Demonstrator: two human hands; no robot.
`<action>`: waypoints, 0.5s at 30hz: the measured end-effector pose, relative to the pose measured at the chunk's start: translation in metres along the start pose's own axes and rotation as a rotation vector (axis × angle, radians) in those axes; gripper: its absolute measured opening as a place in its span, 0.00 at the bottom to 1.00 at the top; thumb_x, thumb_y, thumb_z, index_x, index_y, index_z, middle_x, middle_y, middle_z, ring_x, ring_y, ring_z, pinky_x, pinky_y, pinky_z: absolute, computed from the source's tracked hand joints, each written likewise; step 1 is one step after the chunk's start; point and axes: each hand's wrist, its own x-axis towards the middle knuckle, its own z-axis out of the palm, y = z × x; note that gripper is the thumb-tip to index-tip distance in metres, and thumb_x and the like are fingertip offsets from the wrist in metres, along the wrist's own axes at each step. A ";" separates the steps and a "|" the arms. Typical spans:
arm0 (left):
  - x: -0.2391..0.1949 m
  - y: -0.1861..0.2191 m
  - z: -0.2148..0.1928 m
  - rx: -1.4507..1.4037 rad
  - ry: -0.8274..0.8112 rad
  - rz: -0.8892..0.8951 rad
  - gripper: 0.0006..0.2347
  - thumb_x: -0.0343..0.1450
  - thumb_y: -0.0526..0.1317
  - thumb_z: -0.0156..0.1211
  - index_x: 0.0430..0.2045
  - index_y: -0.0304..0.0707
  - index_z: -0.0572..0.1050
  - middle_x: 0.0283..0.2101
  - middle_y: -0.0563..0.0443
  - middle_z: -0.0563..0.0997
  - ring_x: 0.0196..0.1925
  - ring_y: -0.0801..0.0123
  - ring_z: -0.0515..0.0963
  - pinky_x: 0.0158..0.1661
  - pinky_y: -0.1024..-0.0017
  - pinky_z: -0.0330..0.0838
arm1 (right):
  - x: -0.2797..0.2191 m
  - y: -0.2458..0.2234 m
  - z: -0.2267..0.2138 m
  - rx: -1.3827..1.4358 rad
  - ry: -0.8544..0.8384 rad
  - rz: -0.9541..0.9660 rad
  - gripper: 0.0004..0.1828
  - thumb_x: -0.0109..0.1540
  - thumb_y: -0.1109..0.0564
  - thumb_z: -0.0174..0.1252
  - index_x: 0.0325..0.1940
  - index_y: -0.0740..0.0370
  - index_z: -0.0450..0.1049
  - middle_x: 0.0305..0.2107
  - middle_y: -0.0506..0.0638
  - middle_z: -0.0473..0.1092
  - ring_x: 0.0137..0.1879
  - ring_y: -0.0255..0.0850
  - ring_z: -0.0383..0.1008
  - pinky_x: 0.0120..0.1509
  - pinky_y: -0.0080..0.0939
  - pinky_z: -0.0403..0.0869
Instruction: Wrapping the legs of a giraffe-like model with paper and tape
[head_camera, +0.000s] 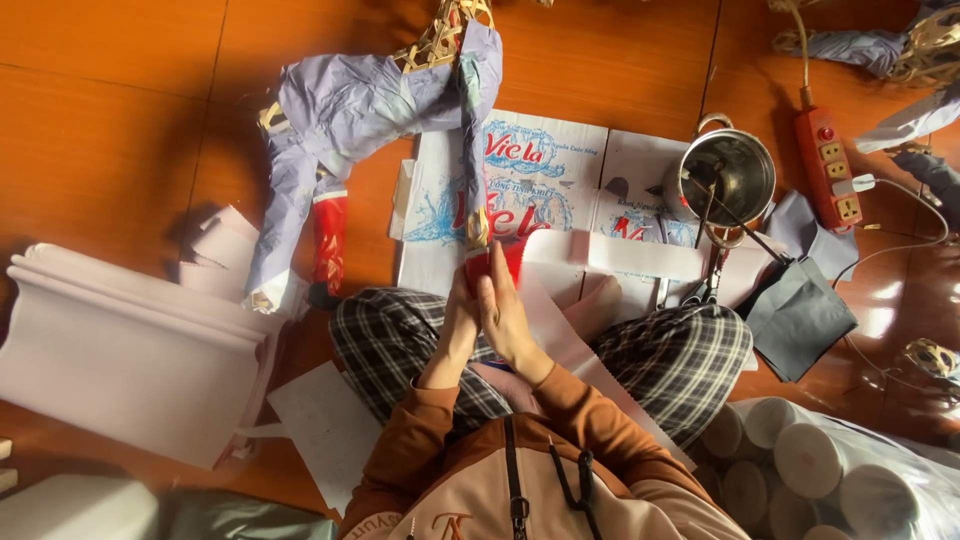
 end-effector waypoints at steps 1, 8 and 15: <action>0.000 0.003 0.001 -0.093 0.001 0.005 0.27 0.67 0.43 0.61 0.62 0.41 0.62 0.53 0.32 0.74 0.56 0.48 0.74 0.51 0.55 0.71 | 0.007 -0.007 -0.001 0.011 -0.018 0.046 0.31 0.71 0.52 0.31 0.77 0.66 0.41 0.70 0.73 0.44 0.73 0.72 0.43 0.74 0.68 0.48; -0.021 0.051 -0.023 0.016 -0.219 0.023 0.35 0.76 0.61 0.31 0.70 0.29 0.42 0.71 0.20 0.43 0.71 0.30 0.46 0.63 0.38 0.51 | 0.048 -0.001 0.000 -0.036 -0.188 0.395 0.41 0.69 0.42 0.39 0.76 0.63 0.30 0.59 0.87 0.54 0.66 0.81 0.53 0.72 0.76 0.50; 0.065 -0.081 -0.029 -0.272 -0.316 -0.025 0.34 0.76 0.63 0.35 0.69 0.34 0.47 0.61 0.18 0.63 0.29 0.35 0.82 0.25 0.55 0.81 | 0.070 0.152 0.037 0.796 -0.151 0.777 0.26 0.55 0.60 0.66 0.56 0.64 0.72 0.37 0.63 0.76 0.41 0.55 0.80 0.47 0.58 0.78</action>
